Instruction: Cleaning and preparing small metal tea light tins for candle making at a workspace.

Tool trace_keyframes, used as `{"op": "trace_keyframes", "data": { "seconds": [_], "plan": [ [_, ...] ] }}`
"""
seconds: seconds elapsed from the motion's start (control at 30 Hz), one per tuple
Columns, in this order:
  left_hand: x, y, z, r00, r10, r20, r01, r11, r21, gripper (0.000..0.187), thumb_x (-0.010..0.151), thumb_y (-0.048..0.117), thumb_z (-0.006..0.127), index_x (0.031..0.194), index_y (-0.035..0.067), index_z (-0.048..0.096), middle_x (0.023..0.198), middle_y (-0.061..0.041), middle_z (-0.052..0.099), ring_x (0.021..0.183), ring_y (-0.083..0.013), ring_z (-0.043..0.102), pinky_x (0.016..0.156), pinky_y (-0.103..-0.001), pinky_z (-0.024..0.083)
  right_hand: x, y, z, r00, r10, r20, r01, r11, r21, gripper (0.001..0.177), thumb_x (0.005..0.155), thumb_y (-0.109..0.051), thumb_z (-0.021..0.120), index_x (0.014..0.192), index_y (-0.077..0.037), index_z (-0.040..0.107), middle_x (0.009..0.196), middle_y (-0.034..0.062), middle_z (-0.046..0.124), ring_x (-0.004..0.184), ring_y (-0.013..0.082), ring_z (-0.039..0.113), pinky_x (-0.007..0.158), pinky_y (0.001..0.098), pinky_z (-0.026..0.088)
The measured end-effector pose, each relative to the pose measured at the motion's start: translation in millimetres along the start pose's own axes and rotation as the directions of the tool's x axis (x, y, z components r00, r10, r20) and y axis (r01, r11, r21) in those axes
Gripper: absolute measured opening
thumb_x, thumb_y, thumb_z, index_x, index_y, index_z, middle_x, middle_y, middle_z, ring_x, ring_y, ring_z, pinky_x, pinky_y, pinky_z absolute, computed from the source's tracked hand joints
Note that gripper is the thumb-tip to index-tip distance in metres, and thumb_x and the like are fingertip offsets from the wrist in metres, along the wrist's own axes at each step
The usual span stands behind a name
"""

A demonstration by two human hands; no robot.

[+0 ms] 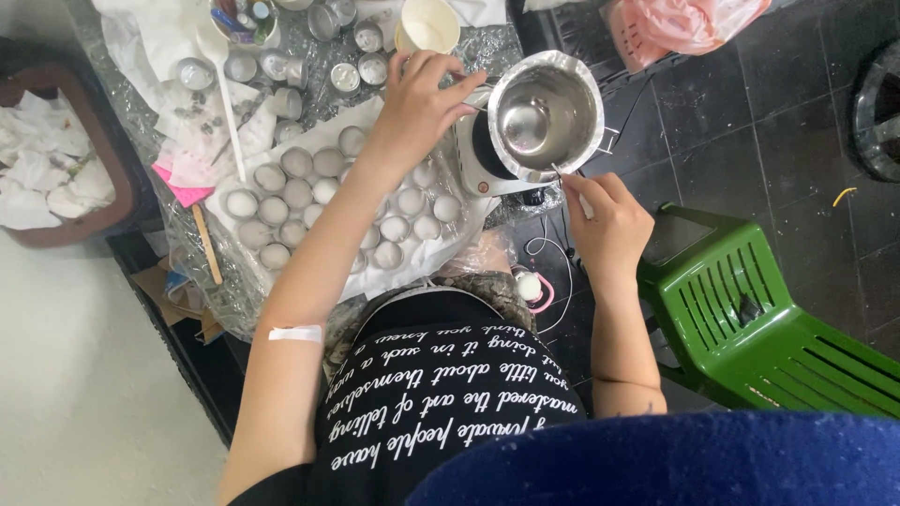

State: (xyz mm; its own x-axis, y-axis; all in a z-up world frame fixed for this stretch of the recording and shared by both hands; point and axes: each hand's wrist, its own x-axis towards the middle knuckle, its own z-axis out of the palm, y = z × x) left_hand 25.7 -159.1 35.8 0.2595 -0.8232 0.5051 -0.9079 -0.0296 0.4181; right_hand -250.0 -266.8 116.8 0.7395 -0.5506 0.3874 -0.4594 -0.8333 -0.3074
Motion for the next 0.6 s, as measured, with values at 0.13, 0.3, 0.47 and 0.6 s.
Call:
{"op": "trace_keyframes", "data": {
  "seconds": [0.13, 0.3, 0.47, 0.6],
  "plan": [
    [3.4, -2.3, 1.6, 1.000, 0.018, -0.006, -0.018, 1.000, -0.013, 0.043, 0.090, 0.023, 0.083, 0.131, 0.018, 0.074, 0.118, -0.001, 0.060, 0.121, -0.0218, 0.054, 0.111, -0.048, 0.033, -1.3, 1.2, -2.3, 1.000, 0.008, 0.008, -0.008, 1.000, -0.010, 0.008, 0.094, -0.013, 0.083, 0.100, -0.016, 0.080, 0.086, -0.0011, 0.066, 0.067, 0.0176, 0.064, 0.059, 0.0305, 0.048],
    [6.2, -1.2, -0.2, 0.999, 0.030, 0.020, -0.030, 1.000, -0.005, 0.043, 0.090, 0.022, 0.082, 0.132, 0.018, 0.074, 0.120, -0.003, 0.060, 0.121, -0.0227, 0.053, 0.115, -0.049, 0.031, -6.9, 5.4, -3.2, 0.998, -0.059, 0.013, 0.059, 0.997, -0.056, 0.009, 0.093, -0.013, 0.083, 0.100, -0.017, 0.079, 0.086, -0.0022, 0.066, 0.071, 0.0168, 0.066, 0.059, 0.0298, 0.048],
    [5.5, 0.5, 0.2, 0.999, 0.043, 0.027, -0.043, 0.999, -0.009, 0.045, 0.089, 0.024, 0.083, 0.132, 0.018, 0.074, 0.119, -0.004, 0.059, 0.122, -0.0247, 0.052, 0.116, -0.050, 0.030, -10.5, 4.0, -7.6, 0.995, -0.097, 0.038, 0.101, 0.991, -0.091, 0.010, 0.093, -0.012, 0.082, 0.101, -0.017, 0.078, 0.087, -0.0019, 0.065, 0.075, 0.0166, 0.067, 0.062, 0.0297, 0.049],
    [5.0, 0.7, 1.6, 0.998, 0.063, 0.012, -0.063, 0.998, -0.010, 0.045, 0.087, 0.023, 0.084, 0.131, 0.019, 0.074, 0.120, -0.004, 0.060, 0.123, -0.0251, 0.052, 0.116, -0.051, 0.030, -12.0, 1.6, -11.0, 0.995, -0.092, 0.049, 0.096, 0.992, -0.085, 0.011, 0.092, -0.011, 0.082, 0.101, -0.017, 0.079, 0.086, -0.0021, 0.065, 0.075, 0.0157, 0.067, 0.061, 0.0296, 0.049]
  ]
}}
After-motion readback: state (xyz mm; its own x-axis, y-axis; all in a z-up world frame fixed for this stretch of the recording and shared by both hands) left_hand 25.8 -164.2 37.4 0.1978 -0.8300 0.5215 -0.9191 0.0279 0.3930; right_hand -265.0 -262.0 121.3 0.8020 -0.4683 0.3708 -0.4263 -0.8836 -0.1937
